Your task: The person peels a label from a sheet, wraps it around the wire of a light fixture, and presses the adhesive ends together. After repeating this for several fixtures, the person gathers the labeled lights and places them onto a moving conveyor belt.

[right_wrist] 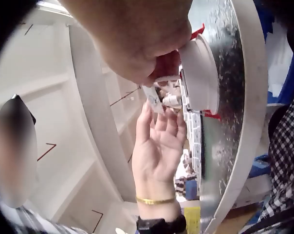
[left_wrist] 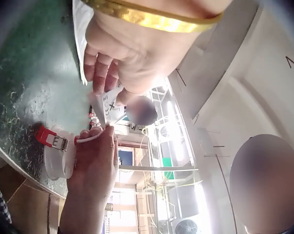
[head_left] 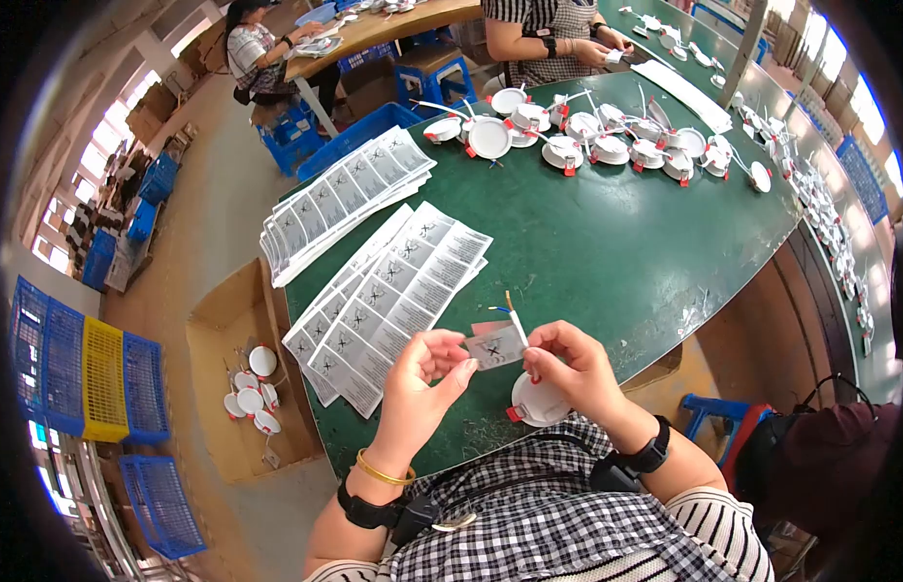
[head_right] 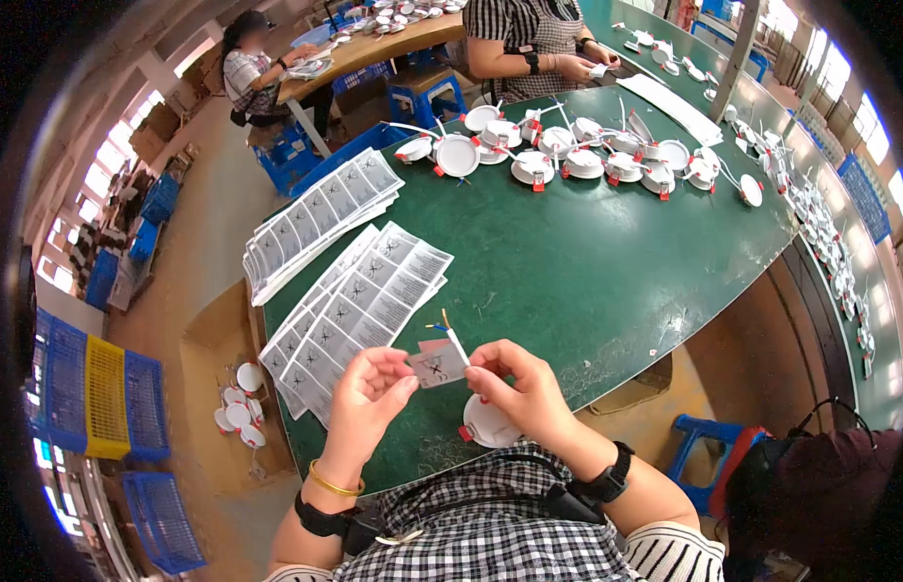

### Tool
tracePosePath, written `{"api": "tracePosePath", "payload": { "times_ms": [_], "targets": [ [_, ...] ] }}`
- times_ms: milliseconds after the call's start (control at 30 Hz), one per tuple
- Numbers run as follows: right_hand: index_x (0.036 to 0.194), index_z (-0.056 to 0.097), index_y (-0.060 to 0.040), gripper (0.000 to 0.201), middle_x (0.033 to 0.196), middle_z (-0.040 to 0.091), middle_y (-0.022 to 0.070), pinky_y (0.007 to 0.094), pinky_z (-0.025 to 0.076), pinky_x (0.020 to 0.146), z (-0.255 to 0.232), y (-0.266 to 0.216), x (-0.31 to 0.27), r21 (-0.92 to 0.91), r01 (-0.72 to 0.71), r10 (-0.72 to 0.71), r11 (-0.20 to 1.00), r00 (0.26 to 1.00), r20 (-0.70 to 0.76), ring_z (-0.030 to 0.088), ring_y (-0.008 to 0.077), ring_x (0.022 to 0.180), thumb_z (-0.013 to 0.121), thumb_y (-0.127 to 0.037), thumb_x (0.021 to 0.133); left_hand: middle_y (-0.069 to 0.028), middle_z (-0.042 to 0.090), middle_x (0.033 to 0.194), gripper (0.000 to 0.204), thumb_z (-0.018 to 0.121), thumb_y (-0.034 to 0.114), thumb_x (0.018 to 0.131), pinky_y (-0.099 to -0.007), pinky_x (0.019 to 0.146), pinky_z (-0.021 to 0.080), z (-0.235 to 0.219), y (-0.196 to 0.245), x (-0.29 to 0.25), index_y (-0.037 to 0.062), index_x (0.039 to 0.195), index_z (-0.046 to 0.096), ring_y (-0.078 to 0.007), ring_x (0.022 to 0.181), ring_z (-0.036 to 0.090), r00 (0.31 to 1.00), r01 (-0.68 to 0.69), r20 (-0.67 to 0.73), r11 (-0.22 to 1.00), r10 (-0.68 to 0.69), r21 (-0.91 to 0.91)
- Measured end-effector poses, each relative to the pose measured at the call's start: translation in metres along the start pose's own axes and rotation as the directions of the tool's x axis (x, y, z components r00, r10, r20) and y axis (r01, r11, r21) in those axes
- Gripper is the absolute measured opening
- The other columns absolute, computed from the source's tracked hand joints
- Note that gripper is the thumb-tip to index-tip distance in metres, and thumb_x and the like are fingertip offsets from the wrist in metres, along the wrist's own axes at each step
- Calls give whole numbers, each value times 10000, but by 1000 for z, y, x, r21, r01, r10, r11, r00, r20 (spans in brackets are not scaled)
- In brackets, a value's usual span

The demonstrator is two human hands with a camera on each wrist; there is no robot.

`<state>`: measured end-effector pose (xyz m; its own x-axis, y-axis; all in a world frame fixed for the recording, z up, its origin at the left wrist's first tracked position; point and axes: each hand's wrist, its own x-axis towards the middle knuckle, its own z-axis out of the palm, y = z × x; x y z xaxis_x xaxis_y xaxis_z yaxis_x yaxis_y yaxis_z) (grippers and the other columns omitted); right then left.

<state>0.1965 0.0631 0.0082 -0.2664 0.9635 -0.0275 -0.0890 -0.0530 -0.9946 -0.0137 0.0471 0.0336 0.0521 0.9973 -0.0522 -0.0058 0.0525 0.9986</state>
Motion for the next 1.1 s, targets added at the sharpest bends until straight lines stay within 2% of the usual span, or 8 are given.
{"api": "tracePosePath", "payload": {
  "times_ms": [133,333,467,533,667,733,967,1100],
  "targets": [
    [994,560,0,132,820,615,22,213,473,651,-9,-3,-10,98,-2,-1,995,999,36,569,67,724,614,-81,905,-41,628,928,171,646,75,869,-227,764,484,2,0,-6,-5,1008,586,-93,821,592,993,106,66,990,-99,-98],
    [992,561,-6,130,840,613,20,220,484,668,-10,-12,-19,86,-1,-4,996,998,56,580,74,746,617,-81,902,-36,628,930,137,625,78,882,-220,762,475,4,1,-8,2,989,587,-80,825,578,984,139,127,982,-122,-130],
    [994,561,-3,135,858,614,23,222,490,682,-10,-10,-21,52,24,-26,998,999,47,585,75,760,618,-83,901,-29,620,954,123,620,71,882,-214,764,461,5,-5,-9,10,983,586,-70,831,556,982,140,150,978,-117,-153],
    [993,562,-3,131,865,613,23,220,491,683,-10,-9,-23,21,28,-29,999,999,41,586,74,763,616,-78,900,-18,612,963,94,616,69,883,-200,738,442,7,-9,-7,22,956,580,-55,812,525,994,24,111,986,-6,-166],
    [985,560,-1,118,876,606,18,210,491,683,-9,-14,-26,-9,46,-46,999,999,29,580,69,771,610,-61,897,-29,608,977,75,609,67,888,-203,732,437,10,0,-7,25,935,569,-51,813,514,993,49,114,974,-24,-223],
    [983,559,-1,115,874,603,16,206,489,681,-9,-13,-26,-15,51,-51,999,998,27,577,65,773,610,-56,896,-56,607,1012,61,600,55,891,-202,727,439,8,3,-8,25,919,555,-45,816,510,983,127,158,971,-96,-201],
    [976,556,-7,111,870,598,10,200,485,682,-10,-14,-29,-6,74,-74,997,997,0,568,60,782,612,-47,889,-73,636,970,78,617,47,865,-248,800,489,15,-1,-7,6,861,551,-85,862,582,993,62,108,976,-40,-208],
    [977,556,-10,111,870,598,9,202,482,682,-9,-14,-30,-15,52,-53,999,998,-26,564,59,781,613,-44,887,-130,642,1049,63,610,35,859,-278,848,484,17,0,-5,11,849,552,-114,923,594,994,40,103,978,-19,-207]
  ]
}}
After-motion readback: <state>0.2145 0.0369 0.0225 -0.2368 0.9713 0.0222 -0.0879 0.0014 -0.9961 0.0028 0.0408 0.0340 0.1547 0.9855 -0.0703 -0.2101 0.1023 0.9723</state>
